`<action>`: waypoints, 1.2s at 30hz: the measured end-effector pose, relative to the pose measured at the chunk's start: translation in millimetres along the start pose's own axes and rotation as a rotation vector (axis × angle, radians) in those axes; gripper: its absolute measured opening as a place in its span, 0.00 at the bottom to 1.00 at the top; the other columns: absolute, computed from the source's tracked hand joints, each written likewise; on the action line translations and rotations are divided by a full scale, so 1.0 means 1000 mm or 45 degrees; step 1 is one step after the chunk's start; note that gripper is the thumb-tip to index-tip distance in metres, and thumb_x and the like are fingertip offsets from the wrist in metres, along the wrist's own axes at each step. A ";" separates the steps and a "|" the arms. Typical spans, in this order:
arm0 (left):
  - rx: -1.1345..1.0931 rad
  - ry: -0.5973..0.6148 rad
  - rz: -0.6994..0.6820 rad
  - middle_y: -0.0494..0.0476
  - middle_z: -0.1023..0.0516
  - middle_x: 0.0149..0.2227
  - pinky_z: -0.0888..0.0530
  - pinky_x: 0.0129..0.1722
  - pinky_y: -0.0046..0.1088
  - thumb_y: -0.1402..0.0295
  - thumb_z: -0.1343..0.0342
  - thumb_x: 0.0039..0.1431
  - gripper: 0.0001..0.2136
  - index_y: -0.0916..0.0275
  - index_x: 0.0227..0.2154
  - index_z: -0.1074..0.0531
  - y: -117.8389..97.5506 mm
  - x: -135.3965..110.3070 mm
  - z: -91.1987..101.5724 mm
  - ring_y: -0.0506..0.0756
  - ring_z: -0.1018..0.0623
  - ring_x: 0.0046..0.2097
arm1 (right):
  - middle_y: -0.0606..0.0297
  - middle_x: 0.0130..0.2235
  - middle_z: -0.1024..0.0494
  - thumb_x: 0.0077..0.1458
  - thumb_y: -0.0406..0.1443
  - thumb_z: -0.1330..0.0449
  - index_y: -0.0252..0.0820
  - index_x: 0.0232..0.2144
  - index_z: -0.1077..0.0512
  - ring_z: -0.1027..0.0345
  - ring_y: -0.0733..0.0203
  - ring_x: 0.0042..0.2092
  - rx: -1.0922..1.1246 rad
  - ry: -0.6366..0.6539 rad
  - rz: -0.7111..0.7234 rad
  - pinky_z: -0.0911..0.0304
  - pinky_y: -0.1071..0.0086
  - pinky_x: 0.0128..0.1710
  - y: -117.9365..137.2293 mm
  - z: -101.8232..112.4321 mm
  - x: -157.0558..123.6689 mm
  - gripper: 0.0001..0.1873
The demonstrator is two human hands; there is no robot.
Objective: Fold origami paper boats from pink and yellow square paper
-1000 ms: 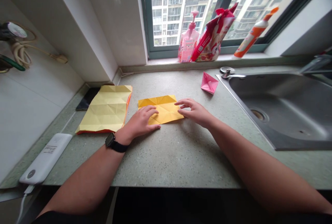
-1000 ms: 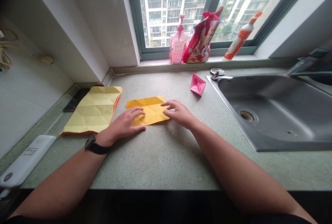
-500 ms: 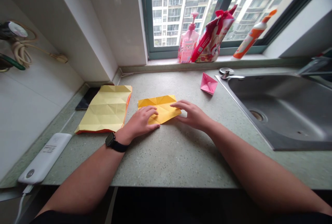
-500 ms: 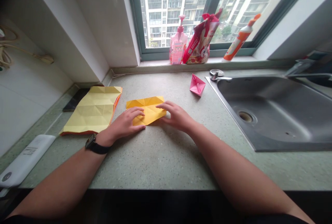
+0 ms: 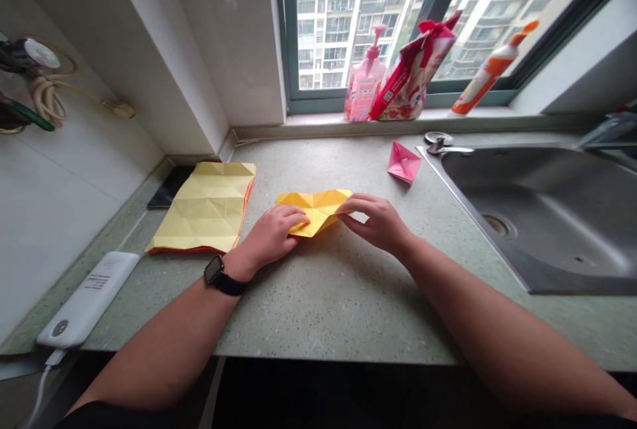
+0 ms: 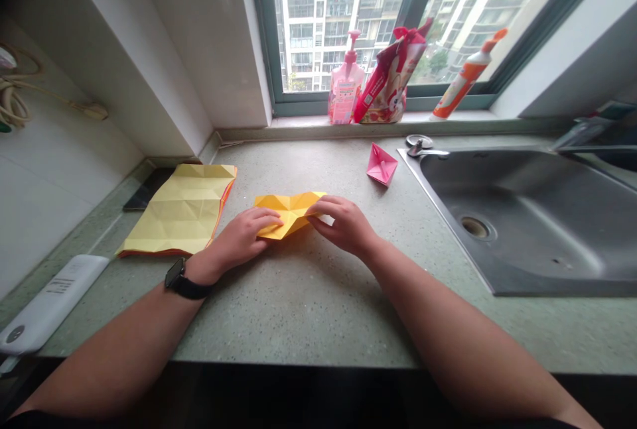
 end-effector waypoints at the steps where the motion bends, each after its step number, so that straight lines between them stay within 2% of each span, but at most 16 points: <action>1: 0.005 -0.012 0.014 0.59 0.16 0.60 0.23 0.66 0.50 0.81 0.41 0.59 0.23 0.55 0.54 0.17 0.002 0.000 0.002 0.65 0.18 0.61 | 0.61 0.40 0.14 0.70 0.38 0.38 0.47 0.39 0.19 0.20 0.56 0.40 0.029 -0.011 0.013 0.26 0.62 0.43 0.004 0.002 0.000 0.08; 6: -0.005 -0.076 0.053 0.56 0.13 0.56 0.21 0.66 0.48 0.84 0.45 0.57 0.26 0.54 0.52 0.14 0.007 -0.002 0.009 0.63 0.17 0.59 | 0.62 0.39 0.15 0.70 0.39 0.38 0.48 0.40 0.20 0.22 0.57 0.39 0.092 0.034 0.038 0.26 0.62 0.42 0.009 0.001 0.000 0.07; 10: -0.032 -0.153 0.086 0.55 0.13 0.56 0.20 0.64 0.47 0.84 0.45 0.58 0.27 0.53 0.54 0.14 0.010 -0.004 0.016 0.62 0.16 0.59 | 0.59 0.48 0.14 0.67 0.39 0.35 0.49 0.50 0.19 0.20 0.51 0.49 0.004 0.045 -0.001 0.26 0.55 0.52 -0.005 -0.003 -0.002 0.11; 13: -0.033 -0.208 0.023 0.54 0.13 0.57 0.21 0.63 0.45 0.85 0.45 0.59 0.28 0.52 0.55 0.15 0.005 -0.004 0.022 0.61 0.17 0.58 | 0.59 0.49 0.14 0.68 0.35 0.36 0.51 0.50 0.17 0.21 0.50 0.51 -0.090 -0.007 -0.007 0.27 0.52 0.56 -0.013 0.001 -0.002 0.11; 16: 0.054 -0.242 -0.076 0.54 0.13 0.57 0.26 0.67 0.49 0.83 0.45 0.64 0.26 0.50 0.55 0.15 -0.004 -0.004 0.029 0.60 0.18 0.59 | 0.60 0.49 0.13 0.68 0.34 0.35 0.54 0.47 0.15 0.21 0.50 0.51 -0.148 -0.073 0.027 0.29 0.52 0.55 -0.015 0.011 -0.001 0.11; 20: 0.181 -0.272 -0.087 0.54 0.15 0.60 0.39 0.74 0.60 0.78 0.40 0.66 0.23 0.49 0.58 0.18 -0.007 -0.004 0.034 0.63 0.21 0.62 | 0.62 0.41 0.14 0.68 0.33 0.33 0.56 0.44 0.13 0.23 0.52 0.43 -0.333 -0.215 0.100 0.31 0.55 0.49 -0.010 0.026 -0.003 0.11; 22: 0.185 -0.269 -0.092 0.56 0.16 0.61 0.37 0.72 0.59 0.77 0.37 0.64 0.23 0.50 0.59 0.18 -0.007 -0.004 0.032 0.64 0.21 0.61 | 0.63 0.38 0.15 0.67 0.32 0.33 0.55 0.43 0.12 0.25 0.54 0.39 -0.420 -0.264 0.174 0.33 0.56 0.46 -0.001 0.028 -0.005 0.12; 24: 0.176 -0.279 -0.106 0.57 0.15 0.57 0.29 0.66 0.52 0.77 0.36 0.62 0.21 0.52 0.55 0.16 -0.008 -0.004 0.030 0.63 0.20 0.57 | 0.63 0.38 0.16 0.66 0.30 0.34 0.54 0.44 0.13 0.26 0.55 0.38 -0.461 -0.250 0.232 0.33 0.58 0.44 0.009 0.024 -0.006 0.13; 27: 0.163 -0.334 -0.113 0.58 0.14 0.48 0.23 0.54 0.42 0.80 0.37 0.63 0.16 0.56 0.47 0.13 -0.007 -0.006 0.031 0.61 0.19 0.49 | 0.63 0.38 0.17 0.66 0.29 0.35 0.53 0.45 0.14 0.26 0.56 0.38 -0.452 -0.198 0.280 0.33 0.59 0.43 0.025 0.020 -0.006 0.13; 29: 0.143 -0.400 -0.091 0.57 0.14 0.45 0.22 0.50 0.39 0.82 0.40 0.63 0.16 0.57 0.45 0.13 -0.004 -0.008 0.036 0.59 0.19 0.46 | 0.65 0.38 0.18 0.67 0.30 0.35 0.53 0.45 0.15 0.27 0.57 0.38 -0.392 -0.207 0.307 0.32 0.60 0.42 0.035 0.023 -0.006 0.13; 32: 0.066 -0.502 -0.043 0.57 0.15 0.44 0.21 0.50 0.37 0.83 0.40 0.64 0.16 0.58 0.43 0.13 0.001 -0.010 0.044 0.58 0.18 0.46 | 0.65 0.38 0.18 0.68 0.32 0.35 0.55 0.46 0.16 0.25 0.57 0.38 -0.209 -0.261 0.308 0.29 0.61 0.41 0.040 0.030 -0.005 0.12; 36: -0.082 -0.564 -0.033 0.57 0.14 0.43 0.21 0.51 0.38 0.76 0.36 0.68 0.09 0.57 0.43 0.13 0.003 -0.012 0.049 0.58 0.17 0.46 | 0.60 0.46 0.16 0.68 0.36 0.33 0.52 0.52 0.17 0.21 0.54 0.46 0.002 -0.211 0.220 0.25 0.59 0.46 0.024 0.026 -0.002 0.12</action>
Point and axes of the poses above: each hand's wrist, its own x-axis towards the middle knuckle, its own z-axis out of the back of the hand, y = z × x, the point moved 10 cm from there along x, towards the middle knuckle
